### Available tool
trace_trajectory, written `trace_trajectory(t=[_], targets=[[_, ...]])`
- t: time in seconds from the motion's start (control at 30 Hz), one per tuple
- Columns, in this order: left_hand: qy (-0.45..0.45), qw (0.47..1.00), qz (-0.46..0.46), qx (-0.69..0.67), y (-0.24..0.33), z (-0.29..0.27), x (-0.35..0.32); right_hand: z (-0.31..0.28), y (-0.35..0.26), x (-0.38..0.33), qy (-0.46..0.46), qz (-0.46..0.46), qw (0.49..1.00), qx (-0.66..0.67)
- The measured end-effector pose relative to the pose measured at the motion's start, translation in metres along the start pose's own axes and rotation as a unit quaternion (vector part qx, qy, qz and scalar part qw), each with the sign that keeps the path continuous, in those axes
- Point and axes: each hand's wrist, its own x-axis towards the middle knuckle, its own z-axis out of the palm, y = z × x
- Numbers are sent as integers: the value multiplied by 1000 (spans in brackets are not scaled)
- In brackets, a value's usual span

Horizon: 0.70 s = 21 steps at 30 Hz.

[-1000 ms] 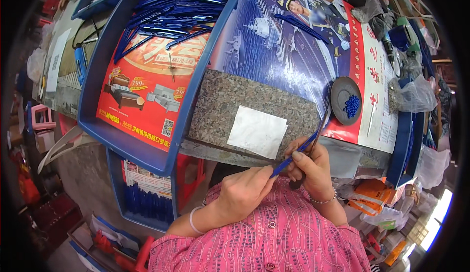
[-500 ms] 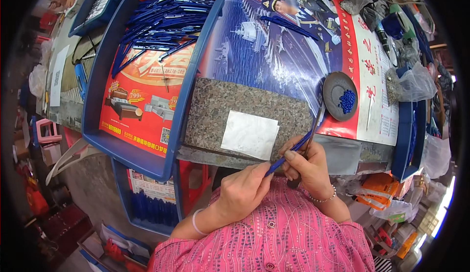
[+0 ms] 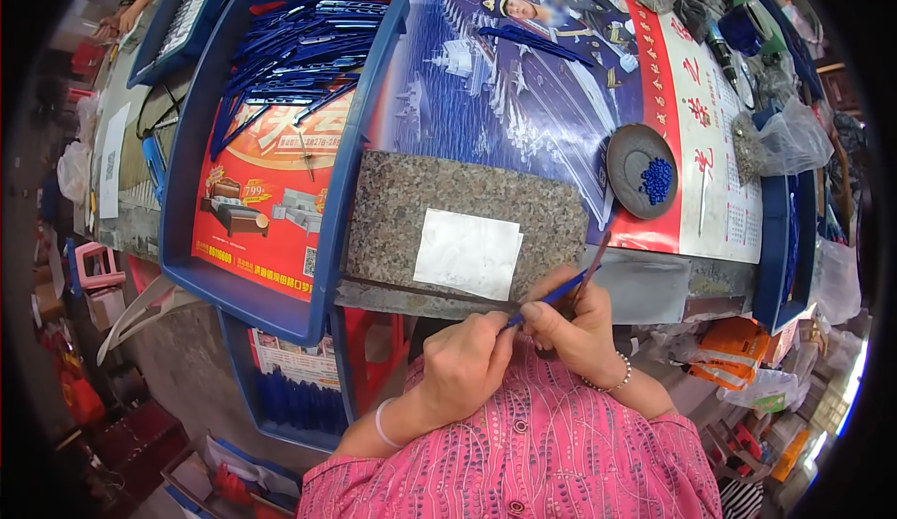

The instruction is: The person is manually assembling blue pen components by inserting barrels into clips and organizing them on paper slips.

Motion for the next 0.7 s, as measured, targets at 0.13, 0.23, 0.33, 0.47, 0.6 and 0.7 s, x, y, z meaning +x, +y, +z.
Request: trace_trajectory(t=[0.13, 0.23, 0.33, 0.47, 0.6, 0.7], targets=[[12, 1000, -4, -17, 1, 0, -1, 6, 2, -4, 21, -72, 997, -19], [32, 998, 6, -58, -3, 1, -1, 2, 1, -5, 18, -27, 999, 29], [72, 993, 55, -81, -10, 3, -1, -1, 4, -6, 31, -26, 998, 55], [72, 986, 143, -36, -13, 1, -5, -7, 13, -8, 25, -42, 990, 131], [67, 972, 220, -35, -16, -3, -3, -9, 13, -8, 16, -41, 986, 159], [49, 967, 246, -44, -13, -10, 5, -8, 11, -7, 8, -50, 985, 166]])
